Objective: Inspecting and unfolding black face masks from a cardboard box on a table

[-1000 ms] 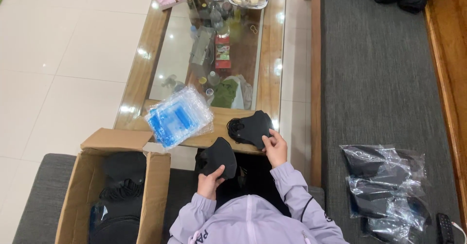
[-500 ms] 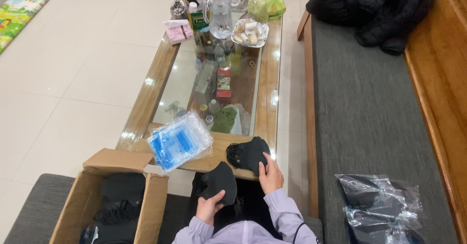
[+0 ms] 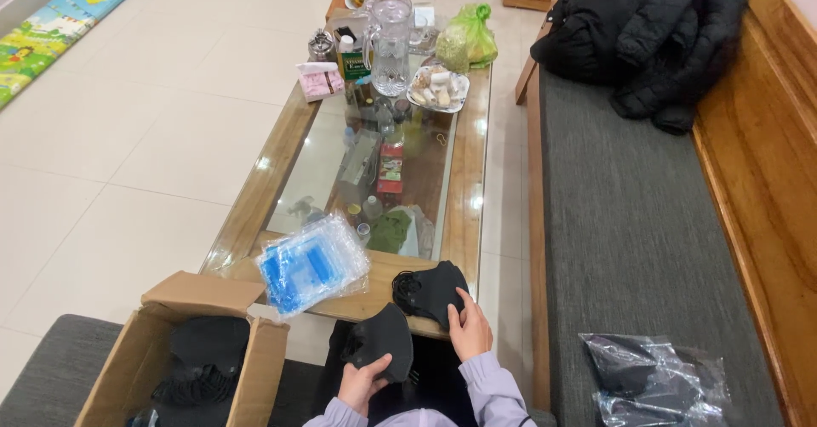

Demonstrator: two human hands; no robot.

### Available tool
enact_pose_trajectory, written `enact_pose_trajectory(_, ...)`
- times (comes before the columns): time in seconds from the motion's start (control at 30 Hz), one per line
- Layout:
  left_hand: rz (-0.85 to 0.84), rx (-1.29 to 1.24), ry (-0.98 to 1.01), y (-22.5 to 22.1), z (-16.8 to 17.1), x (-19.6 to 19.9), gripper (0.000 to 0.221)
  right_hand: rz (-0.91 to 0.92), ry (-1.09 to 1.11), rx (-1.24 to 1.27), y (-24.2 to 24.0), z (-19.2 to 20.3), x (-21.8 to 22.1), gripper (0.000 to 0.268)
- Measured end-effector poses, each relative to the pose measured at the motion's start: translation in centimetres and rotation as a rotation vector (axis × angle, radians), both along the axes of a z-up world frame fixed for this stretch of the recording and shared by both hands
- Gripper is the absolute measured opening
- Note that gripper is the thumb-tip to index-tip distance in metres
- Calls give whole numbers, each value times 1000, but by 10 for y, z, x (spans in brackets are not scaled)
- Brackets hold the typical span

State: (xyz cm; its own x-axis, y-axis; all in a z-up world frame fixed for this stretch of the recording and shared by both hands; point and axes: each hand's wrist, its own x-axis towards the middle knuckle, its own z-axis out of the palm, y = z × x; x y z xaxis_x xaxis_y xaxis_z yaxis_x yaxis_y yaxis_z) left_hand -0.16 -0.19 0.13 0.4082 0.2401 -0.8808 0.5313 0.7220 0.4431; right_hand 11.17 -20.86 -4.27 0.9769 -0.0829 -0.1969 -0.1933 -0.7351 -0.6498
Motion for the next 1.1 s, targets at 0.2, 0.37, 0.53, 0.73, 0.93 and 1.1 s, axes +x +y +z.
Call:
enact_pose_trajectory(0.2, -107, -48, -121, -7, -12, -2, 38, 64, -18, 308, 23, 65, -13, 52)
enact_pose_trajectory(0.37, -171, -53, -207, -10, -18, -4, 46, 195, 125, 690, 37, 40, -26, 58)
enact_pose_trajectory(0.53, -187, -126, -123, -6, -12, -5, 57, 240, 155, 859, 43, 29, -33, 49)
enact_pose_trajectory(0.73, -357, -65, -245, -6, -48, -12, 50, 238, 148, 788, 38, 32, -32, 47)
enact_pose_trajectory(0.93, -400, -64, -279, -8, -83, -14, 46, 239, 19, 736, 37, 31, -29, 27)
enact_pose_trajectory(1.1, -412, -43, -201, -6, -70, -11, 51, 257, -265, 405, 39, 49, -31, 15)
